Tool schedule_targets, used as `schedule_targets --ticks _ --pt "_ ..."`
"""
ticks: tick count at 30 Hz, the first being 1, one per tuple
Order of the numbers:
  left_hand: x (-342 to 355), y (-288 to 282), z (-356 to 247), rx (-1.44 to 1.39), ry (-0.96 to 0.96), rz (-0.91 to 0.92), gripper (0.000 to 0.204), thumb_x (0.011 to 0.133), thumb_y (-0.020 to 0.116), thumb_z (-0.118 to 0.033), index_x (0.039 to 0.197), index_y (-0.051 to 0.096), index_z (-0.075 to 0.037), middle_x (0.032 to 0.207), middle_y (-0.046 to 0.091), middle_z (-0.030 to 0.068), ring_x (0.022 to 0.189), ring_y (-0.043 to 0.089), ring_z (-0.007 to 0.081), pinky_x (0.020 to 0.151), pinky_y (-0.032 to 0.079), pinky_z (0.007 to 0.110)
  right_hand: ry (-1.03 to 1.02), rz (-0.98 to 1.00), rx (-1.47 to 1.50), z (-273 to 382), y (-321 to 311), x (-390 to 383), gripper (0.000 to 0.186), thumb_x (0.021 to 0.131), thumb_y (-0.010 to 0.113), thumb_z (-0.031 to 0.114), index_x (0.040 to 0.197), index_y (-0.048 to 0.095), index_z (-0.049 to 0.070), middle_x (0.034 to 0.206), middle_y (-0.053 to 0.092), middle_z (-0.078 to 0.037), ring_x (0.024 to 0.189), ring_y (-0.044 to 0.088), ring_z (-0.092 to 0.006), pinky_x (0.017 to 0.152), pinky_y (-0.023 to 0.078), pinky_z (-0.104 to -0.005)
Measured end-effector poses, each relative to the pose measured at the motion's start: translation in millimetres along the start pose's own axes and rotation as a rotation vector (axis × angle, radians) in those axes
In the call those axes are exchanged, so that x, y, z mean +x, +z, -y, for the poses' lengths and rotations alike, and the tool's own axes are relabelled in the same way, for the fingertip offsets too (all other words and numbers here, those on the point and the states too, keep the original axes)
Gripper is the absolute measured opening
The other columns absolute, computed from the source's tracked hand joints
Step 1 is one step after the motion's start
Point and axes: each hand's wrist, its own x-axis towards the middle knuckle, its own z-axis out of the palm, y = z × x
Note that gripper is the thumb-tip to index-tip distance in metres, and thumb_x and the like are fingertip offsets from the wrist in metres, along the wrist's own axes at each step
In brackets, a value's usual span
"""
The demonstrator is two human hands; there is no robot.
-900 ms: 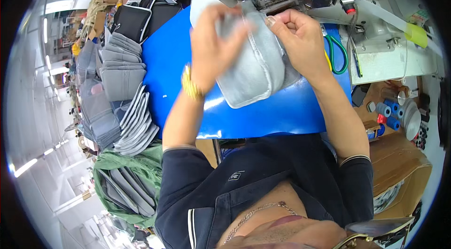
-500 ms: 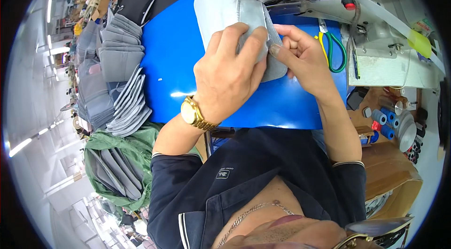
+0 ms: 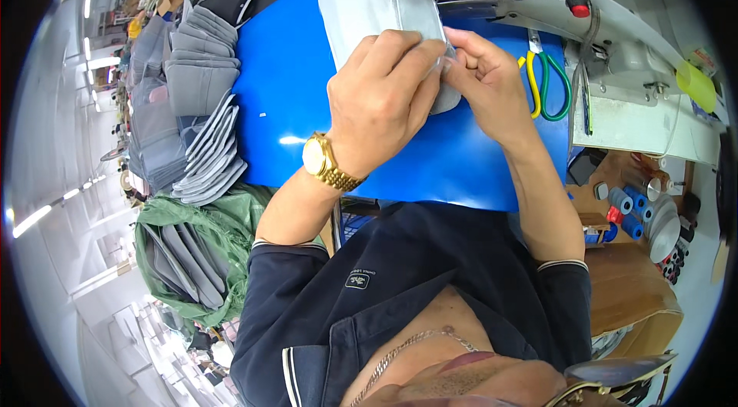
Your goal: Sewing leather bag components together using an industrial sewing machine.
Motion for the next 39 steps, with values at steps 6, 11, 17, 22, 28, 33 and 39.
schedule_targets --ticks 6,11,17,22,28,33,39 --pt "14.1 11.8 23.8 0.044 0.0 -0.009 0.021 0.074 0.07 -0.007 0.095 0.067 -0.009 0.083 0.057 0.0052 0.067 0.056 0.023 0.059 0.048 0.034 -0.015 -0.004 -0.026 5.2 0.1 26.7 0.026 0.093 0.06 0.008 0.117 0.061 -0.002 0.071 0.051 0.007 0.063 0.042 0.0008 0.052 0.033 -0.0178" --pt "22.4 20.0 29.5 0.057 -0.09 -0.006 0.019 0.078 0.072 -0.012 0.097 0.07 -0.008 0.094 0.065 0.0103 0.079 0.065 0.0262 0.066 0.052 0.033 0.045 -0.078 -0.05 12.0 3.1 37.2 0.02 0.094 0.059 0.011 0.106 0.064 -0.003 0.077 0.065 -0.002 0.061 0.057 -0.0042 0.056 0.048 -0.019" --pt "-1.7 6.8 31.2 -0.084 -0.181 -0.126 0.025 0.078 0.076 -0.015 0.099 0.066 -0.005 0.099 0.064 0.0111 0.083 0.064 0.0258 0.07 0.051 0.033 0.009 -0.25 -0.246 34.1 11.1 12.6 0.02 0.094 0.06 0.012 0.107 0.064 -0.003 0.081 0.069 -0.007 0.071 0.068 -0.0115 0.065 0.055 -0.0226" --pt "-20.7 1.9 30.7 -0.28 -0.364 -0.099 0.016 0.078 0.075 -0.007 0.089 0.064 -0.001 0.085 0.063 0.011 0.075 0.062 0.0221 0.068 0.05 0.032 -0.027 -0.256 -0.085 20.1 34.6 -12.4 0.023 0.094 0.06 0.012 0.112 0.064 -0.003 0.095 0.071 -0.011 0.086 0.068 -0.0112 0.075 0.054 -0.0246" --pt "-18.1 -6.9 35.0 -0.415 -0.461 -0.084 0.014 0.082 0.071 -0.004 0.094 0.065 0.0 0.087 0.066 0.0112 0.077 0.063 0.0198 0.071 0.05 0.029 0.046 -0.077 0.371 -15.2 41.6 5.8 0.03 0.095 0.06 0.017 0.114 0.061 -0.007 0.1 0.069 -0.009 0.089 0.063 -0.0076 0.079 0.05 -0.0243" --pt "-28.4 -16.3 14.4 -0.165 -0.109 0.108 0.075 0.067 0.077 -0.005 0.136 0.047 -0.009 0.137 0.046 0.0186 0.122 0.047 0.0385 0.101 0.041 0.042 -0.014 -0.05 0.168 -6.3 35.3 -1.7 0.02 0.092 0.065 0.013 0.102 0.065 -0.005 0.089 0.069 -0.005 0.077 0.057 -0.0036 0.067 0.047 -0.0208" --pt "-20.2 -15.1 4.9 0.139 0.005 0.202 0.066 0.069 0.072 -0.008 0.132 0.051 -0.007 0.138 0.046 0.0163 0.121 0.049 0.0354 0.098 0.043 0.042 -0.104 -0.098 -0.039 5.6 35.9 -11.9 0.017 0.092 0.065 0.012 0.093 0.067 -0.004 0.079 0.069 -0.004 0.069 0.057 -0.004 0.058 0.046 -0.0216"
